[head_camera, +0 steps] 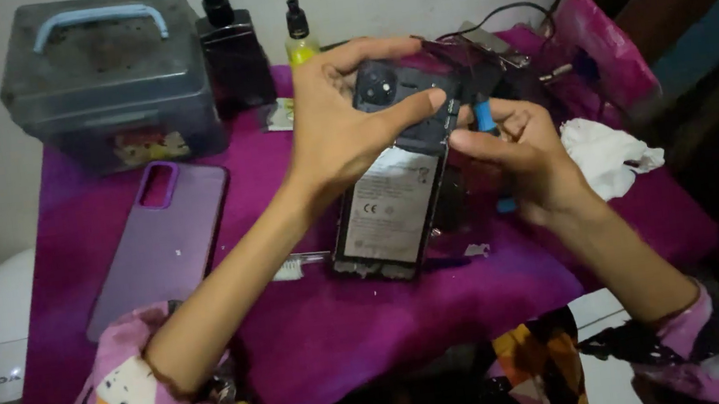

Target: A person uses a precision screwdriver to remove several screws from the internal frame of a disassembled smartphone on a purple work mat.

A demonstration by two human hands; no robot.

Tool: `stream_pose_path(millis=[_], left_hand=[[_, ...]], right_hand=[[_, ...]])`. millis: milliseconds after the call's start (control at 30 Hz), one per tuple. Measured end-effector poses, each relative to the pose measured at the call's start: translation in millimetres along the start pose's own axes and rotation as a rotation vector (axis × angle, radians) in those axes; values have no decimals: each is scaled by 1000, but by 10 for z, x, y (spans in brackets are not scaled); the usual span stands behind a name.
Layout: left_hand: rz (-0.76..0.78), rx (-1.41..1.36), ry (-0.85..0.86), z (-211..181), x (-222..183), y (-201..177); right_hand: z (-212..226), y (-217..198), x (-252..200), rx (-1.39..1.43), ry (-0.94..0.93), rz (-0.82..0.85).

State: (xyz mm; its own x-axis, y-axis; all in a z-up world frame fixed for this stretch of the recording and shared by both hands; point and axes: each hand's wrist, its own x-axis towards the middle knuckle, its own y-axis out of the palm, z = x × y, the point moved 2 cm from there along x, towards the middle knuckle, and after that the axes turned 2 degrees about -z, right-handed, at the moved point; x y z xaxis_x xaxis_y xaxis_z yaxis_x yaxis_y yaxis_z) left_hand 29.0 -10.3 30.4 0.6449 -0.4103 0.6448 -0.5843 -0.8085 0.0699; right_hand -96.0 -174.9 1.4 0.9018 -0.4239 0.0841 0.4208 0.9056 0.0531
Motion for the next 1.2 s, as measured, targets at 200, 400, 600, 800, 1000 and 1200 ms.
stream_pose_path(millis=[200, 400, 600, 800, 1000, 1200], left_hand=[[3, -30, -188, 79, -88, 92], [-123, -243, -388, 282, -114, 194], [-32, -271, -334, 162, -199, 248], [-47, -316, -531, 310, -297, 319], [-13, -114, -396, 397, -240, 391], [36, 99, -330, 513, -129, 241]], right_hand=[[9, 37, -136, -15, -13, 35], [-29, 142, -192, 12, 7, -160], [53, 164, -294, -18, -85, -175], [-93, 43, -259, 7, -100, -248], [-219, 91, -191, 53, -38, -304], [-349, -226, 90, 190, -102, -50]])
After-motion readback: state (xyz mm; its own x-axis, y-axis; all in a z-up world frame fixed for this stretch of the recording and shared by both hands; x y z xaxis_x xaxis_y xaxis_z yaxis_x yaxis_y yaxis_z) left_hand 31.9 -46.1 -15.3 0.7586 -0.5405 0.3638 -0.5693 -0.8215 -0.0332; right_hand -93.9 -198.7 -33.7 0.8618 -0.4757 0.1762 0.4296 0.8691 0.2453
